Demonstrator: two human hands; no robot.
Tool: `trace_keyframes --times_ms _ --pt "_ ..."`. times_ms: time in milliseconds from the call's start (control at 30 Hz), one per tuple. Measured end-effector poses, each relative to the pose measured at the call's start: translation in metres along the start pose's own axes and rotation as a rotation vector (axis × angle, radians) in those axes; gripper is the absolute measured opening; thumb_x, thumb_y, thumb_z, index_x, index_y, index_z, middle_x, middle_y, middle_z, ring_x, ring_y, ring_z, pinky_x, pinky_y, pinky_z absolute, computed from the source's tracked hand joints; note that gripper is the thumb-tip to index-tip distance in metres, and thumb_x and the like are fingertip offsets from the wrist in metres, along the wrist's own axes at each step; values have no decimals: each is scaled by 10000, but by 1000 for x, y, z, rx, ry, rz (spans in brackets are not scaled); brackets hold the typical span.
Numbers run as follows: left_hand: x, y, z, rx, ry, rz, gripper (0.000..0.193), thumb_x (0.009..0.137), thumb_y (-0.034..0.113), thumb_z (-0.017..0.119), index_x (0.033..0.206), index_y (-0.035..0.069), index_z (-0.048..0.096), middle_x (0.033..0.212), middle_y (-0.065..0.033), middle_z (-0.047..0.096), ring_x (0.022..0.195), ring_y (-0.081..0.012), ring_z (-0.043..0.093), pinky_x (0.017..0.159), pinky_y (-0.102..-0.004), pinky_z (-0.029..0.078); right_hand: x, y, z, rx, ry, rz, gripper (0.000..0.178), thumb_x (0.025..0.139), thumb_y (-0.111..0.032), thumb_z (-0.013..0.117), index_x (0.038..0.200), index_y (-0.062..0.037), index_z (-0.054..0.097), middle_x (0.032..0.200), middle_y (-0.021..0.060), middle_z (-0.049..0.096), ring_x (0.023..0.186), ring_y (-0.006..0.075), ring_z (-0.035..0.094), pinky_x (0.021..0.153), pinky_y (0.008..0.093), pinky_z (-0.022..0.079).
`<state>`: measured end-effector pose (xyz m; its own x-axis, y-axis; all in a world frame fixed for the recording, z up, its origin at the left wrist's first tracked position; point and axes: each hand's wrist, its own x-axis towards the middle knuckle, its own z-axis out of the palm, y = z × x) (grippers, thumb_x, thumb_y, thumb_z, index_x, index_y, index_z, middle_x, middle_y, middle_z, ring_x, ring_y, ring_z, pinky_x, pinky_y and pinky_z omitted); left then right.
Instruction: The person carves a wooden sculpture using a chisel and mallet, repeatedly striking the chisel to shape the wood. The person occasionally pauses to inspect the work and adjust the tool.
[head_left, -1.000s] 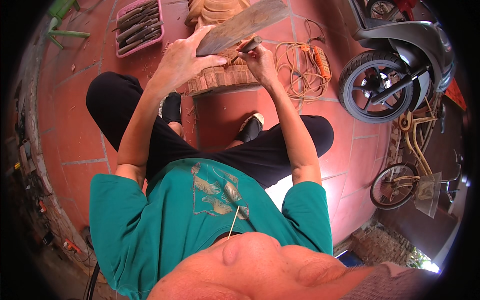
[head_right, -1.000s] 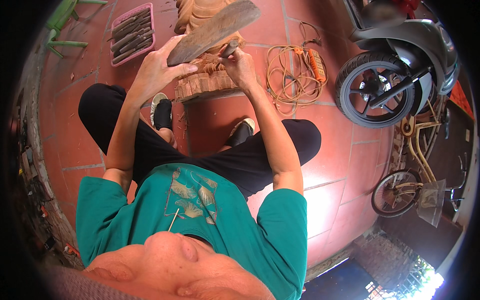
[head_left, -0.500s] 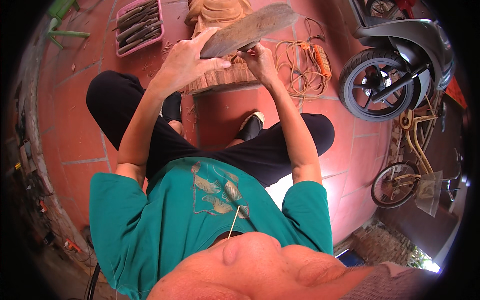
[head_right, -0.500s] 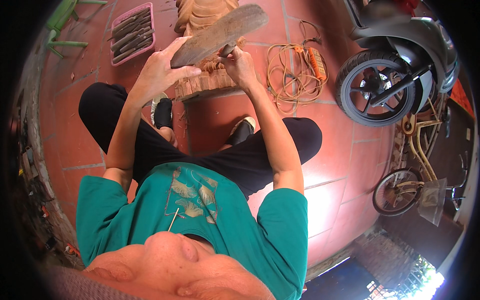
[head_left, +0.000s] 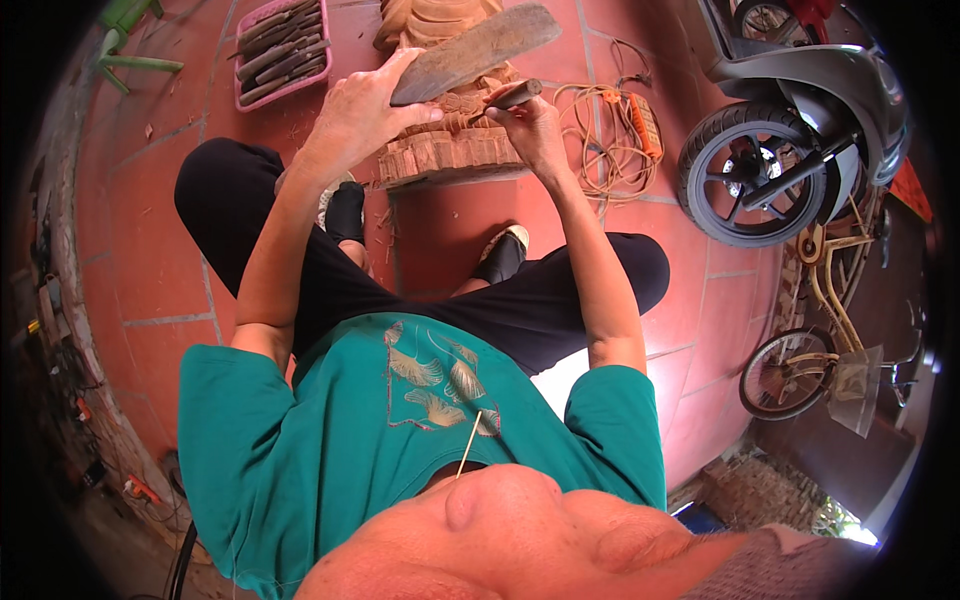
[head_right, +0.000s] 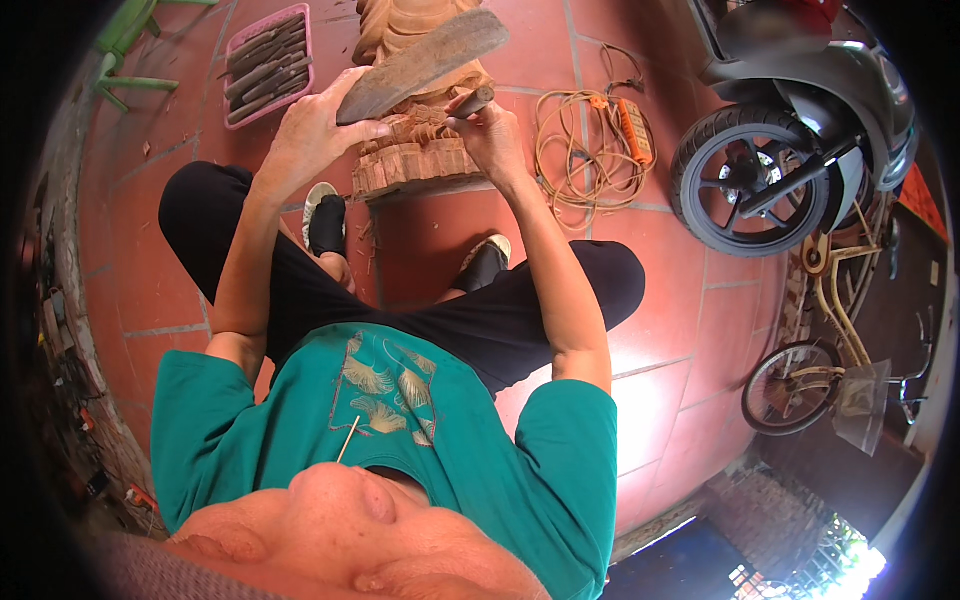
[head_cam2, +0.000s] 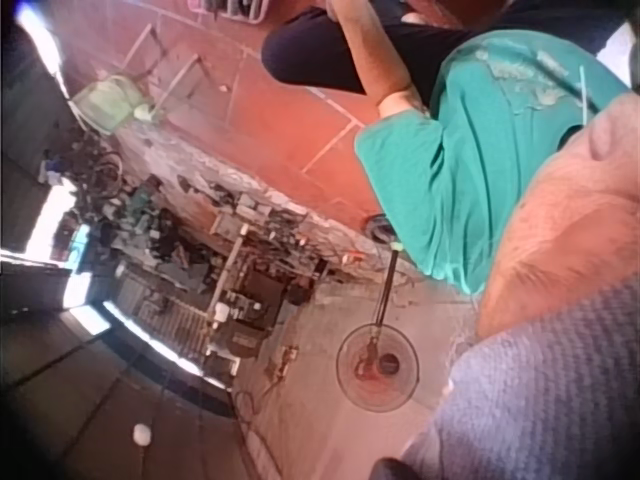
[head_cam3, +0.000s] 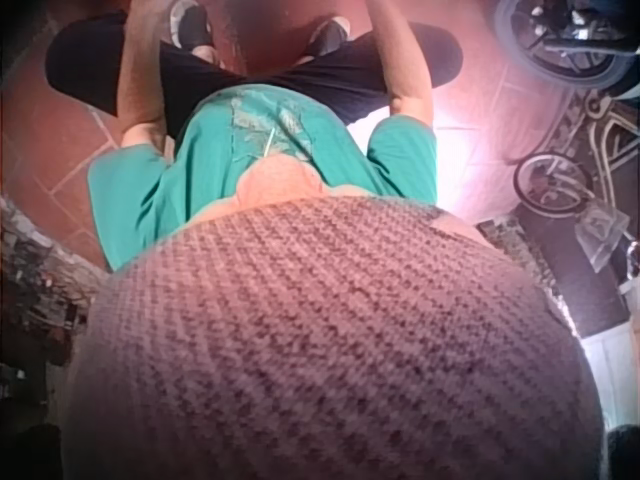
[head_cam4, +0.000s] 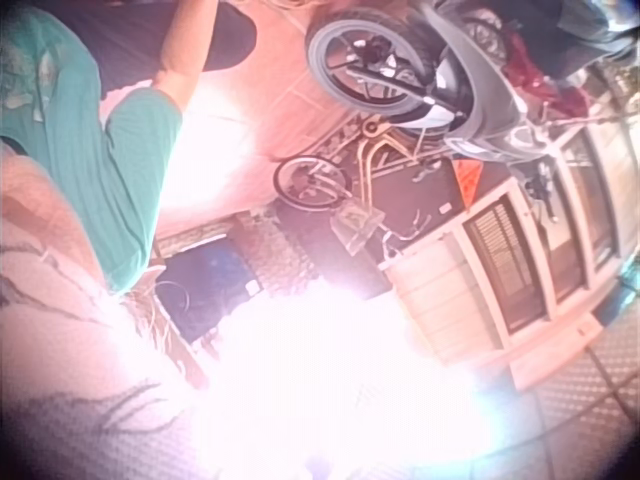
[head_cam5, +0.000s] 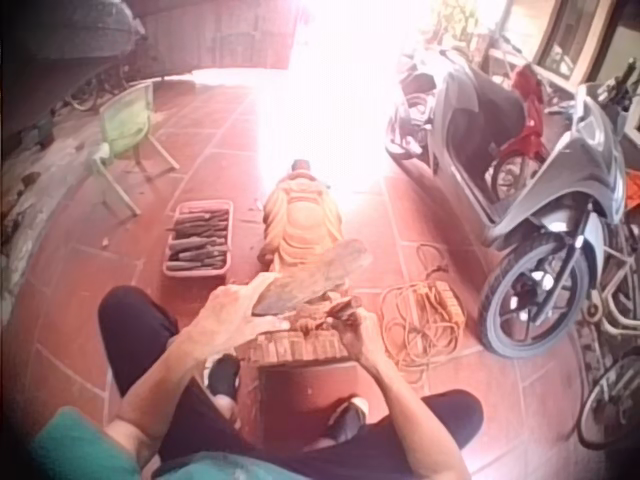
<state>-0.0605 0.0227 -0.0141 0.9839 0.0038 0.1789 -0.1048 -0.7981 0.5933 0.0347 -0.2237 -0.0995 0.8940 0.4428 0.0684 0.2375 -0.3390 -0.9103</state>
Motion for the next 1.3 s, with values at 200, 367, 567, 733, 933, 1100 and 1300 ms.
trace_keyframes --times_ms 200,367,567,733,933,1100,1300 --pt "-1 3 -2 -52 -18 19 766 827 516 769 1403 81 512 985 -280 711 978 -432 696 854 -506 536 3 0 8 -14 -63 -12 171 904 -5 727 1066 -43 688 980 23 725 923 97 658 836 287 544" --pt "-3 4 -2 -31 -42 -5 778 816 518 782 1400 77 518 984 -278 711 971 -431 695 861 -506 532 1 -3 10 -21 -62 -50 173 906 -7 722 1073 -38 684 965 17 718 910 90 653 831 288 546" --pt "-6 11 -8 -193 -39 24 791 797 508 801 1404 81 530 1000 -275 710 989 -427 692 881 -488 527 -3 -9 8 -191 -63 -201 190 886 -34 747 1067 -54 692 928 91 749 849 161 713 762 314 552" --pt "-9 18 -10 -179 -122 85 774 796 487 795 1408 94 529 1017 -263 712 993 -424 689 889 -490 524 -4 -8 9 -299 -57 -152 176 867 -51 769 1034 -56 715 900 132 759 823 207 731 736 336 549" --pt "-12 16 -12 -7 -166 67 742 812 458 773 1409 95 525 1028 -255 712 990 -421 687 881 -488 523 -1 1 13 -267 -27 -226 187 850 -35 769 1034 -37 740 927 142 766 817 226 735 749 344 553" --pt "-9 20 -12 -320 -45 186 700 810 353 802 1397 83 535 1102 -245 708 1033 -414 685 883 -454 527 0 -8 10 -334 -29 -165 102 809 -26 713 911 -25 722 875 221 717 840 324 724 742 431 561" --pt "0 25 -13 -94 -230 32 640 853 273 776 1410 75 532 1153 -227 698 1092 -364 683 915 -425 516 8 12 12 -309 0 -305 287 657 -45 792 911 -8 664 893 180 693 890 329 695 775 413 547"
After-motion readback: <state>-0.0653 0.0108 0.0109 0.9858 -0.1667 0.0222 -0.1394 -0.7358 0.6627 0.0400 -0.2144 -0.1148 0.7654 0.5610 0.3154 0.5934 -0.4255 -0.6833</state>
